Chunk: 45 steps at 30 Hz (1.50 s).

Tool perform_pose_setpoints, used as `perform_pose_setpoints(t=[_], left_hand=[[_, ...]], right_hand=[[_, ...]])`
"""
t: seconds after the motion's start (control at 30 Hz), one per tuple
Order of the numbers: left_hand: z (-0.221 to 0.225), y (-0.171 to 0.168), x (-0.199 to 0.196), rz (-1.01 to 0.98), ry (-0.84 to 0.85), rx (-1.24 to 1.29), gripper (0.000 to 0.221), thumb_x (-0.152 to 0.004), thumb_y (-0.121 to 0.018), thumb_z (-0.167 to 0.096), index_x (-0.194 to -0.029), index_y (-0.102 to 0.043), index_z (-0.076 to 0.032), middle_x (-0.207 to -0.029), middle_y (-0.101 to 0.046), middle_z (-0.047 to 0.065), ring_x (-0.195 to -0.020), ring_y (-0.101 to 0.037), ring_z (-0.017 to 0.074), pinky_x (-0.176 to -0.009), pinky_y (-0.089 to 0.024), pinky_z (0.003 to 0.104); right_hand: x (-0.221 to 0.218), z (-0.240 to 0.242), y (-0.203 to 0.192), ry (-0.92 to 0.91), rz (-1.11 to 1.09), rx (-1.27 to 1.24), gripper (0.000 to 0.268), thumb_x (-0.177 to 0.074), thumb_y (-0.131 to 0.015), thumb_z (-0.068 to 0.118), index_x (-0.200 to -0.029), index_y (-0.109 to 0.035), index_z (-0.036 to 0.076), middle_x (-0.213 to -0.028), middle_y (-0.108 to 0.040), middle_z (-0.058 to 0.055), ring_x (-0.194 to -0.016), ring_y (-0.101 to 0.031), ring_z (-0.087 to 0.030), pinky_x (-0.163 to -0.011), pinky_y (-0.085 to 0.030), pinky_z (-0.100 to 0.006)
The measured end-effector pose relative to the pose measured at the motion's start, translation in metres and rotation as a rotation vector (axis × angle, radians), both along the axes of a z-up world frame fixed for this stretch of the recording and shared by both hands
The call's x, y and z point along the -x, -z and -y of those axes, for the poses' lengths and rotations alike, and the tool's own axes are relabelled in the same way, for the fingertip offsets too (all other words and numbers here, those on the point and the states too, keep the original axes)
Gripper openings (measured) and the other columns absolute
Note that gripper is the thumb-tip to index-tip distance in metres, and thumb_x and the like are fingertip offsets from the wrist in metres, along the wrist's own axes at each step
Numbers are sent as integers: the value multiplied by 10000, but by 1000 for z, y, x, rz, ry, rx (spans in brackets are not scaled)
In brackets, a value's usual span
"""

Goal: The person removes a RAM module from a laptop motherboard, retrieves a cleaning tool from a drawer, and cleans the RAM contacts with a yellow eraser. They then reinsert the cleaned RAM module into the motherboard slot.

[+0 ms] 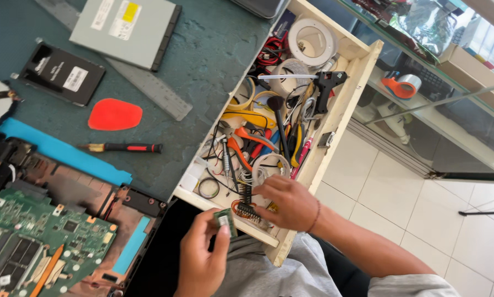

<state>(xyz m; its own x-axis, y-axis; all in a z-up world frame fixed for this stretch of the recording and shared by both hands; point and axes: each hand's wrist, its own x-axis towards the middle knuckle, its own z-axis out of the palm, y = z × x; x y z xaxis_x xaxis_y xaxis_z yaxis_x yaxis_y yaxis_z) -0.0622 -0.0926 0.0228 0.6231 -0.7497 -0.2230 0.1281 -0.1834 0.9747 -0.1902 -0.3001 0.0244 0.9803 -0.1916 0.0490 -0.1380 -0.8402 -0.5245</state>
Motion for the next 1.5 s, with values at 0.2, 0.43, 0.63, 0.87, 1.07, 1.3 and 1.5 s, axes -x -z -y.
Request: perform_pose_setpoints(t=[0.2, 0.43, 0.63, 0.87, 1.07, 1.3, 1.5], left_hand=[[15, 12, -1, 208, 139, -122, 377, -952, -586, -343, -1209, -659, -76, -1061, -778, 58, -953, -752, 191, -890, -568, 313], [7, 34, -6, -221, 77, -27, 336, -970, -551, -172, -1268, -554, -18, -1120, -790, 144, -996, -731, 173, -919, -558, 290], [6, 30, -9, -291, 43, 61, 353, -992, -526, -192, -1294, -521, -9, -1088, -799, 194, -1040, -723, 199, -966, -529, 314], [8, 29, -11, -299, 30, 101, 308, -995, -529, -178, -1257, -538, -16, -1077, -781, 181, -1027, -706, 200, -924, -538, 322], [7, 26, -10, -328, 9, 114, 272, -999, -523, -166, -1228, -541, -19, -1059, -772, 179, -1019, -692, 206, -893, -534, 322], [10, 25, -12, -326, -6, 159, 264, -1000, -534, -171, -1218, -536, -22, -1046, -751, 177, -1021, -691, 215, -914, -526, 326], [4, 34, -6, -435, -112, 202, 237, -976, -533, -108, -1196, -533, -22, -999, -744, 194, -1000, -720, 252, -870, -522, 338]], right_hand=[[1, -15, 1, -22, 61, -53, 306, -945, -698, 299, -1057, -720, 15, -981, -703, -136, -878, -664, -293, -829, -564, -421], [4, 24, 11, 76, 170, -38, 133, -925, -697, 144, -948, -748, 24, -894, -740, -114, -839, -700, -210, -779, -608, -286], [21, 89, 3, 288, 74, 148, 127, -943, -698, 113, -1014, -754, 24, -941, -756, -126, -900, -698, -230, -876, -589, -333], [25, 105, -4, 528, -57, 51, 154, -948, -664, 65, -1073, -745, 29, -997, -749, -103, -837, -708, -223, -812, -607, -345], [12, 89, -6, 429, -250, -26, 243, -945, -706, 254, -1110, -746, 80, -915, -758, -67, -799, -703, -190, -809, -616, -344], [5, 82, 16, 330, -200, 73, 289, -935, -740, 382, -925, -793, 99, -833, -748, -32, -704, -689, -185, -650, -600, -351], [1, 75, 10, 441, -339, 4, 179, -982, -627, 219, -865, -722, 124, -811, -721, -26, -701, -661, -168, -675, -585, -309]])
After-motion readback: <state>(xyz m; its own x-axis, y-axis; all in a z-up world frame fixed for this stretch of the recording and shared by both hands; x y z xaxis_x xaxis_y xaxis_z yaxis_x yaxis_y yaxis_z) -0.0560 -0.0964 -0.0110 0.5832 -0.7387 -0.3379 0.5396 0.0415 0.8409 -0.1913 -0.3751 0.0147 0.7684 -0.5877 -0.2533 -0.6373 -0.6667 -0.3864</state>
